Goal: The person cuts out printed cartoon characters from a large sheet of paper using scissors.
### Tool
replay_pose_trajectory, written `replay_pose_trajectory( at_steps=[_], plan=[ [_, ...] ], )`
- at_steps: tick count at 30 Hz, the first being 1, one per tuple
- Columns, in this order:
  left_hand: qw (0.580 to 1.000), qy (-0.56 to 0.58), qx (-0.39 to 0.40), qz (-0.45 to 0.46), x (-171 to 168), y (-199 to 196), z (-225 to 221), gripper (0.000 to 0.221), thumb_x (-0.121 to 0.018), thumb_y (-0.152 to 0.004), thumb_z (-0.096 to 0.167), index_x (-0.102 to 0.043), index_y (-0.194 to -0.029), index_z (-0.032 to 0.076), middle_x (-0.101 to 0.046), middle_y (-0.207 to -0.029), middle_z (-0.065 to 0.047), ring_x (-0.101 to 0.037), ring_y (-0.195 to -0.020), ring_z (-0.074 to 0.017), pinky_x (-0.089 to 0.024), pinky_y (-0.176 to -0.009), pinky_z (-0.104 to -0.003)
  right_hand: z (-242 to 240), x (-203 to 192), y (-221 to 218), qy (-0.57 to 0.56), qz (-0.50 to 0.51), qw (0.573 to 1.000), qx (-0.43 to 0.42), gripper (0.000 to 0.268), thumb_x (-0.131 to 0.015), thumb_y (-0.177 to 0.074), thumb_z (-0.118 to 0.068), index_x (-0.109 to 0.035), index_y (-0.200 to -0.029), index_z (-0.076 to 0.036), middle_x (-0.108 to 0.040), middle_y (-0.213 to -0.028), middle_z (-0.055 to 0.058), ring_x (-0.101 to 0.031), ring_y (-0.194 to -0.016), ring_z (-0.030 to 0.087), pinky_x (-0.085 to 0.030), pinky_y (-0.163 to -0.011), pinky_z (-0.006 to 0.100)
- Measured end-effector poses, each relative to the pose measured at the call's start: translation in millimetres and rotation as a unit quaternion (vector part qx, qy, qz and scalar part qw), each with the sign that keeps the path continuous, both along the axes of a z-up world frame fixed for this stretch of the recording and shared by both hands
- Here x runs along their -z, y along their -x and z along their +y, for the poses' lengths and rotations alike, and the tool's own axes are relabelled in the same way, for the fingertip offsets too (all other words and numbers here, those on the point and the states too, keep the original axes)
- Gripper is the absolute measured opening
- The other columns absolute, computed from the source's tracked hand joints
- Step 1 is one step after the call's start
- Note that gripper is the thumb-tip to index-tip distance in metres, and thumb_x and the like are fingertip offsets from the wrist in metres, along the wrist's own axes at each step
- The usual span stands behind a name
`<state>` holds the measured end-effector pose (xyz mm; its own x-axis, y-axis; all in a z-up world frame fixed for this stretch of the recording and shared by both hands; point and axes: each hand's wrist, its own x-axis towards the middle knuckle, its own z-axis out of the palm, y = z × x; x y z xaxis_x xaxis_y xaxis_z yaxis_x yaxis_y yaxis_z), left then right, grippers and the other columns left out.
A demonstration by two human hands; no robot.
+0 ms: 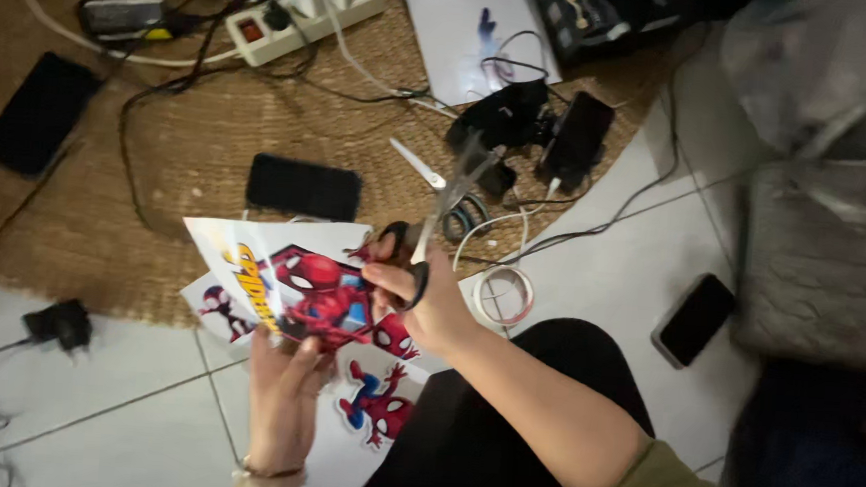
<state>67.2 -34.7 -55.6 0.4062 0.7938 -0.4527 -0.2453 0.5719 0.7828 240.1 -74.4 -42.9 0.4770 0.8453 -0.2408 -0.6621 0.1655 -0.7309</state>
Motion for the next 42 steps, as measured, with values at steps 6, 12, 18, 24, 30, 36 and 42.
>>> replay_pose_trajectory(
  at_steps=[6, 12, 18, 24, 30, 36, 42],
  plan=[
    [0.983, -0.026, -0.126, -0.129, -14.2, 1.8, 6.0, 0.060, -0.049, -0.082, -0.016, -0.033, -0.135, 0.007, -0.047, -0.129, -0.017, -0.051, -0.114, -0.0218, -0.047, -0.094, -0.035, -7.1, 23.3, -3.1, 0.066, -0.062, 0.995, -0.036, 0.033, -0.076, -0.069, -0.011, -0.051, -0.090, -0.003, -0.057, -0.063, 0.009, -0.055, -0.044, 0.013, -0.046, -0.037, 0.022],
    [0.976, -0.193, -0.082, -0.051, -15.4, 19.0, 19.0, 0.097, -0.061, -0.083, -0.010, 0.003, -0.152, 0.015, -0.047, -0.135, -0.022, -0.054, -0.115, -0.0298, -0.050, -0.098, -0.043, -26.1, 63.4, -38.0, 0.064, -0.279, 0.958, 0.007, 0.037, -0.081, -0.070, 0.004, -0.053, -0.094, 0.002, -0.057, -0.079, 0.012, -0.062, -0.057, 0.019, -0.056, -0.046, 0.026],
    [0.967, -0.245, -0.070, 0.003, -7.2, 27.7, 22.9, 0.099, -0.062, -0.086, -0.007, 0.009, -0.152, 0.013, -0.062, -0.105, -0.018, -0.063, -0.088, -0.0195, -0.056, -0.081, -0.028, -23.0, 30.5, -31.0, 0.017, -0.292, 0.955, 0.044, 0.031, -0.080, -0.073, 0.004, -0.051, -0.084, -0.001, -0.052, -0.079, 0.008, -0.058, -0.062, 0.011, -0.055, -0.058, 0.021],
    [0.969, -0.234, -0.083, 0.008, -10.3, 27.0, 23.2, 0.099, -0.064, -0.086, -0.006, 0.006, -0.153, 0.017, -0.064, -0.101, -0.014, -0.062, -0.083, -0.0148, -0.054, -0.076, -0.024, -19.3, 9.5, -10.0, -0.024, -0.151, 0.988, 0.016, 0.031, -0.073, -0.074, 0.011, -0.046, -0.089, 0.005, -0.053, -0.075, 0.012, -0.065, -0.059, 0.025, -0.062, -0.056, 0.037],
    [0.973, -0.161, -0.165, -0.002, -16.4, 14.4, 9.0, 0.063, -0.070, -0.084, 0.004, -0.033, -0.135, 0.007, -0.067, -0.097, -0.012, -0.062, -0.081, -0.0147, -0.051, -0.070, -0.023, -16.6, 9.3, -0.7, -0.034, -0.165, 0.986, 0.017, 0.033, -0.075, -0.074, 0.006, -0.046, -0.087, 0.000, -0.052, -0.075, 0.009, -0.065, -0.059, 0.021, -0.062, -0.056, 0.035],
    [0.976, -0.146, -0.162, 0.018, -5.8, 18.9, 15.7, 0.069, -0.079, -0.074, 0.002, -0.039, -0.130, 0.006, -0.065, -0.107, -0.014, -0.067, -0.081, -0.0181, -0.058, -0.062, -0.023, -26.6, 45.7, -32.7, -0.027, -0.419, 0.907, -0.029, 0.033, -0.079, -0.074, -0.001, -0.047, -0.082, -0.001, -0.051, -0.081, 0.011, -0.062, -0.073, 0.020, -0.056, -0.063, 0.034],
    [0.957, -0.230, -0.107, 0.143, -1.8, 26.3, 23.0, 0.068, -0.083, -0.072, 0.008, -0.050, -0.132, 0.006, -0.067, -0.094, -0.013, -0.064, -0.072, -0.0173, -0.058, -0.059, -0.024, -31.0, 56.3, -55.8, 0.058, -0.429, 0.899, -0.071, 0.032, -0.081, -0.077, -0.006, -0.055, -0.093, 0.005, -0.057, -0.069, 0.010, -0.061, -0.065, 0.016, -0.051, -0.063, 0.025]
  ],
)
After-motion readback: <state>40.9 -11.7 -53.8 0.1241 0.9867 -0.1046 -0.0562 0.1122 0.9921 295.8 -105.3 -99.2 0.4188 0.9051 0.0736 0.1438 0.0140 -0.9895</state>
